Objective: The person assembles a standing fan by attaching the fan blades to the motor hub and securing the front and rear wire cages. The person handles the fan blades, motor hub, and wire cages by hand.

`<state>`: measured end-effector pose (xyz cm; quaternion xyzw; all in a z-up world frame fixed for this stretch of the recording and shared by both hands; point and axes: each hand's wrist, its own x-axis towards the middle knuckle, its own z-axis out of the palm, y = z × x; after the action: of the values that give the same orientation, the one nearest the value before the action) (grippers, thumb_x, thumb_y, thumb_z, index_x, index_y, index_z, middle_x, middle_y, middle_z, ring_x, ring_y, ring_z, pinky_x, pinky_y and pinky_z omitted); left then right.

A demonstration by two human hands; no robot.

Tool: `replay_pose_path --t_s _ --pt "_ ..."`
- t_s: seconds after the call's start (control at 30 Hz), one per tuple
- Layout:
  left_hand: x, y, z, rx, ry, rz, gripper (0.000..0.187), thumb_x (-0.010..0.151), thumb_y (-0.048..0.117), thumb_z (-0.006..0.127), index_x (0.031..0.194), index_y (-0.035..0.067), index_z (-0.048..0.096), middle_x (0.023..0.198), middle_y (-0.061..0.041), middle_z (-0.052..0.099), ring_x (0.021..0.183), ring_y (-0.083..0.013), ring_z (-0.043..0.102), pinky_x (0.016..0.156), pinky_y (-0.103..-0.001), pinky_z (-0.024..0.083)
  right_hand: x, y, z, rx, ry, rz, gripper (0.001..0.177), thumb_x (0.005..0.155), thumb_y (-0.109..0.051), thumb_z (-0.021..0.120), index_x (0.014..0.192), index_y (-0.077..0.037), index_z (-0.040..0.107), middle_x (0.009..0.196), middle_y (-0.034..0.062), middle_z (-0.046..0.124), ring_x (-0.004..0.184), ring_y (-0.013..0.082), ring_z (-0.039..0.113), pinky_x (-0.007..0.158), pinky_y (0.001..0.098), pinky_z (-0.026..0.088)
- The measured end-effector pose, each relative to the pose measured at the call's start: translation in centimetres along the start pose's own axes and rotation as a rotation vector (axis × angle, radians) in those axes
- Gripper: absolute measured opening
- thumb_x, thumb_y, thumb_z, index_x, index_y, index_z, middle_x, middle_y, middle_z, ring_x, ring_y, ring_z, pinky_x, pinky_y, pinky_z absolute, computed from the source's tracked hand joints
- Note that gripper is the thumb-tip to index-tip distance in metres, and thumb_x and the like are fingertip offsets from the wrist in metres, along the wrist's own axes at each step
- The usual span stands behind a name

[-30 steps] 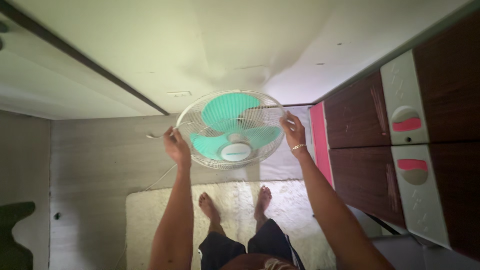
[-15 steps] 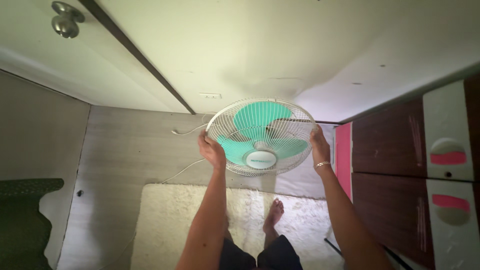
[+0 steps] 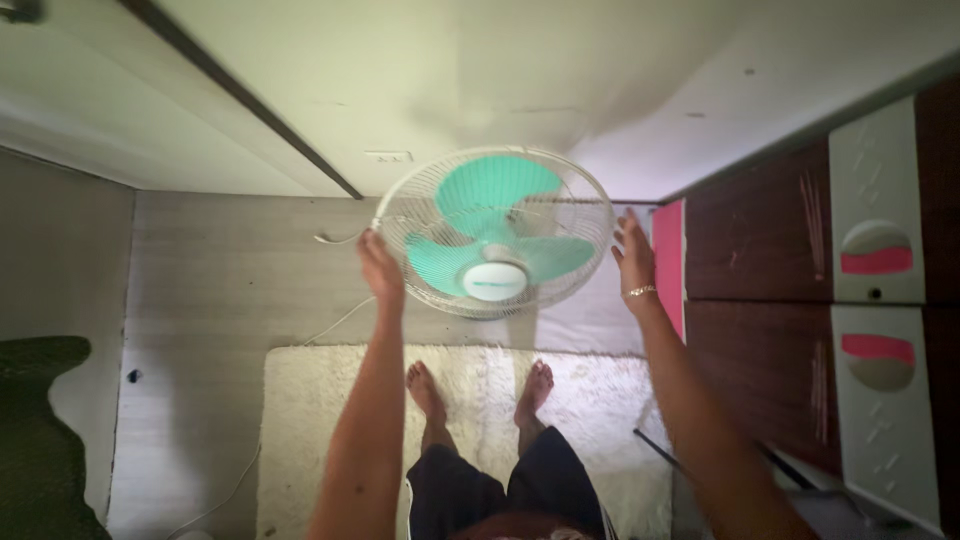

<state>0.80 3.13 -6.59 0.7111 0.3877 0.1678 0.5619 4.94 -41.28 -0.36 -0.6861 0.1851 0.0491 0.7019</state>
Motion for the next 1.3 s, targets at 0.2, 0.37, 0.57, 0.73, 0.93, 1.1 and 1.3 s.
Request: replay_pose_path --t_s 0.2,0.37,0.57,0.73,0.93,1.1,1.3 --pt "-1.5 6.8 -2.2 0.354 0.138 0.618 0.064 0.113 0.042 0.048 0.152 -0.007 0.038 0.154 -0.027 0.043 0.144 -0.0422 0.044 0.119 -0.056 0.037 -2.0 14.1 -3.3 0.463 0.286 0.468 0.028 0.098 -0.04 0.06 0.102 -0.014 0.067 0.096 0.0061 0.071 0.081 0.0196 0.067 0.07 0.0355 0.06" --pt "-4.6 21.5 2.8 0.591 -0.136 1.141 0.07 0.105 0.06 0.057 0.156 0.014 0.042 0.164 -0.012 0.041 0.155 -0.0331 0.034 0.13 -0.064 0.012 -5.5 21.0 1.9 0.495 0.136 0.718 0.053 0.101 -0.051 0.056 0.112 -0.001 0.065 0.104 0.0186 0.068 0.085 0.0282 0.064 0.08 0.0416 0.055" --pt "-10.3 26.6 9.3 0.888 -0.439 1.331 0.087 0.092 0.08 0.062 0.152 0.018 0.051 0.154 -0.015 0.046 0.146 -0.0371 0.035 0.116 -0.063 0.011 -5.4 21.4 6.5 0.722 0.008 0.812 0.054 0.102 -0.045 0.047 0.126 0.003 0.057 0.132 0.0238 0.063 0.118 0.0349 0.065 0.102 0.0486 0.059" --pt "-12.6 25.4 10.4 0.899 -0.414 1.223 0.065 0.085 0.069 0.071 0.128 0.02 0.071 0.133 -0.007 0.064 0.131 -0.0303 0.051 0.117 -0.058 0.025 -4.6 21.9 6.5 0.671 0.038 0.777 0.054 0.102 -0.049 0.043 0.125 -0.003 0.058 0.122 0.0174 0.068 0.112 0.0301 0.065 0.098 0.0444 0.057" --pt "-13.0 24.7 10.5 0.828 -0.294 1.277 0.061 0.075 0.067 0.077 0.116 0.021 0.076 0.123 -0.004 0.069 0.122 -0.0302 0.056 0.11 -0.059 0.029 -3.8 23.3 6.5 0.422 0.043 0.618 0.046 0.102 -0.039 0.049 0.123 -0.002 0.063 0.114 0.0138 0.072 0.1 0.0245 0.07 0.088 0.039 0.058" --pt "-12.9 24.6 10.9 0.828 -0.305 1.248 0.057 0.08 0.064 0.076 0.119 0.022 0.075 0.126 -0.004 0.067 0.126 -0.0295 0.054 0.115 -0.058 0.03 -3.4 23.9 6.9 0.449 0.08 0.567 0.042 0.1 -0.032 0.051 0.12 0.002 0.064 0.111 0.0155 0.073 0.098 0.0265 0.072 0.088 0.0389 0.061" --pt "-13.0 25.6 12.0 0.934 -0.368 1.2 0.071 0.083 0.067 0.071 0.137 0.022 0.062 0.135 -0.012 0.057 0.13 -0.0355 0.048 0.111 -0.063 0.022 -1.6 21.7 2.2 0.308 -0.015 0.622 0.029 0.1 -0.029 0.055 0.114 -0.005 0.064 0.098 0.0107 0.068 0.084 0.0242 0.069 0.074 0.0335 0.06"
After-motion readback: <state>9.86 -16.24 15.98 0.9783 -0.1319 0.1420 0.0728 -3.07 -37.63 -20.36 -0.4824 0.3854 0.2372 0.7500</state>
